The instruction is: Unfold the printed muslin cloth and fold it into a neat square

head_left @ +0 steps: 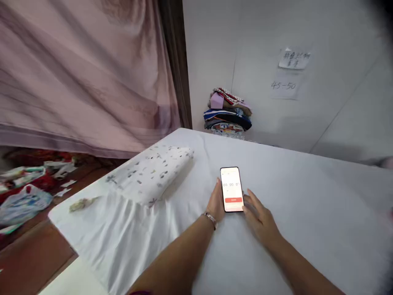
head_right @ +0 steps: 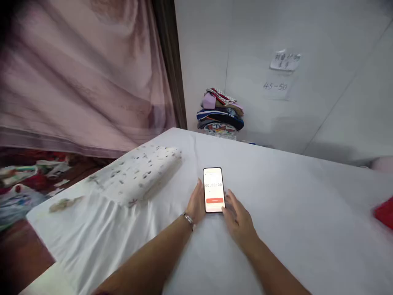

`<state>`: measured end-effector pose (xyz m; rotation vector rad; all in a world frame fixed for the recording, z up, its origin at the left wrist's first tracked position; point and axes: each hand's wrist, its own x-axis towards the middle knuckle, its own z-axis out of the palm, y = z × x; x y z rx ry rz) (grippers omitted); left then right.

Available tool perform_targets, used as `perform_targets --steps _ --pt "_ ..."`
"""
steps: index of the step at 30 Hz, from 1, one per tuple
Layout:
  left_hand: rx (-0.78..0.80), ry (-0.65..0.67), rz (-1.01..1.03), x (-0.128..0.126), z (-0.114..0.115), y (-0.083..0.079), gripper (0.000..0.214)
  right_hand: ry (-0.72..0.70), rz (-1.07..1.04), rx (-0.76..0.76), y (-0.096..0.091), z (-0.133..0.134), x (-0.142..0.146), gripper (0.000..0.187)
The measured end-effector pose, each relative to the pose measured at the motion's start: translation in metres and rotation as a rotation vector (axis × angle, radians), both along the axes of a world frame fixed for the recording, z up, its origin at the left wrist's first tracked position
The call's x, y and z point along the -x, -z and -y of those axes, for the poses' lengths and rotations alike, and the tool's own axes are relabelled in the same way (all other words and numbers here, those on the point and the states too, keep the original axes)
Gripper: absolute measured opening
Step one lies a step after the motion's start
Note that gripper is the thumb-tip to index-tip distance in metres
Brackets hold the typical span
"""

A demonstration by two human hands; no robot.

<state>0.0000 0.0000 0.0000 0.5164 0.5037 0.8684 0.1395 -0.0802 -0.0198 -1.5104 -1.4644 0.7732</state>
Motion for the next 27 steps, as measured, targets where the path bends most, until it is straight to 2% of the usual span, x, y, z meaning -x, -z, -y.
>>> perform_targets --steps 6,14,21,24,27 --pt "0.005 0.03 0.017 -0.003 -0.002 0.003 0.069 0.008 0.028 -0.013 0.001 0.002 -0.005 0.059" --pt "0.004 -0.024 0.007 -0.001 -0.001 0.002 0.064 -0.001 0.033 -0.082 0.006 -0.002 -0.004 0.06" --pt "-0.014 -0.006 -0.043 0.0 -0.001 0.0 0.068 0.021 0.04 -0.024 0.001 0.001 -0.003 0.063" --pt "-0.046 -0.027 -0.096 0.002 0.001 -0.007 0.065 0.04 0.067 0.012 0.002 0.003 -0.004 0.065" --pt "-0.073 -0.055 -0.135 0.015 0.006 -0.024 0.062 0.04 0.119 0.05 0.006 0.004 -0.007 0.066"
